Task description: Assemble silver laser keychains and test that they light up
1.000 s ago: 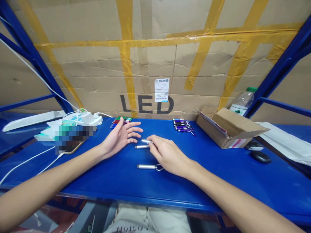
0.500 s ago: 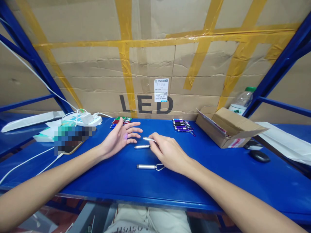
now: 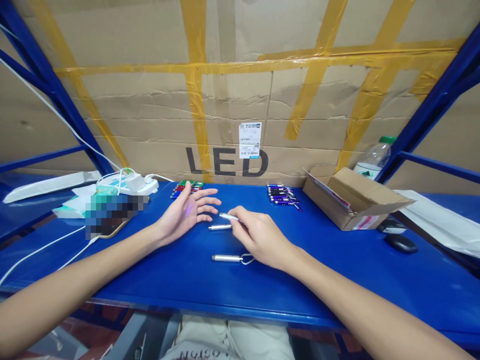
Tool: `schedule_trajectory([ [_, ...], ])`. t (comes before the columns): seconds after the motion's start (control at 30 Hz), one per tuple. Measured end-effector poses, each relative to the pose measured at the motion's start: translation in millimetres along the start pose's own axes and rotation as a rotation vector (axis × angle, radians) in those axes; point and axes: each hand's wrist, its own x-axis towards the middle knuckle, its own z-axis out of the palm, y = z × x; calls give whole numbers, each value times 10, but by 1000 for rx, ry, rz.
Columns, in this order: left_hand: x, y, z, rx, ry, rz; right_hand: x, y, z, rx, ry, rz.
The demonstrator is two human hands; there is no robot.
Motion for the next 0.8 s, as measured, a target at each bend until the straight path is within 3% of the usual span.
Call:
schedule_trajectory([
  [0.13,11,-2,-1,12,18,-6,-22,-53,-4,15,-25,-49],
  [0.27,-15,17,20,8,22,-10,-7,-22,-7,-31,41,-16],
  [0.37,-23,26,29,1,20,-9,-8,9,3,-45,10,-4],
  [0.47,-1,16,16,-11,14,-10,-29,-6,5,-13,-53,-73],
  [0.57,19,2,-2,-9,15,-13,-40,-34,-10,-1,-27,-130],
  [0.67,13,2,-2,2,18,-13,-30,-35,-26,-22,10,-98],
  [0.8,-13,20,15,-1,3,-10,-17,-26,-25,-46,-54,-51],
])
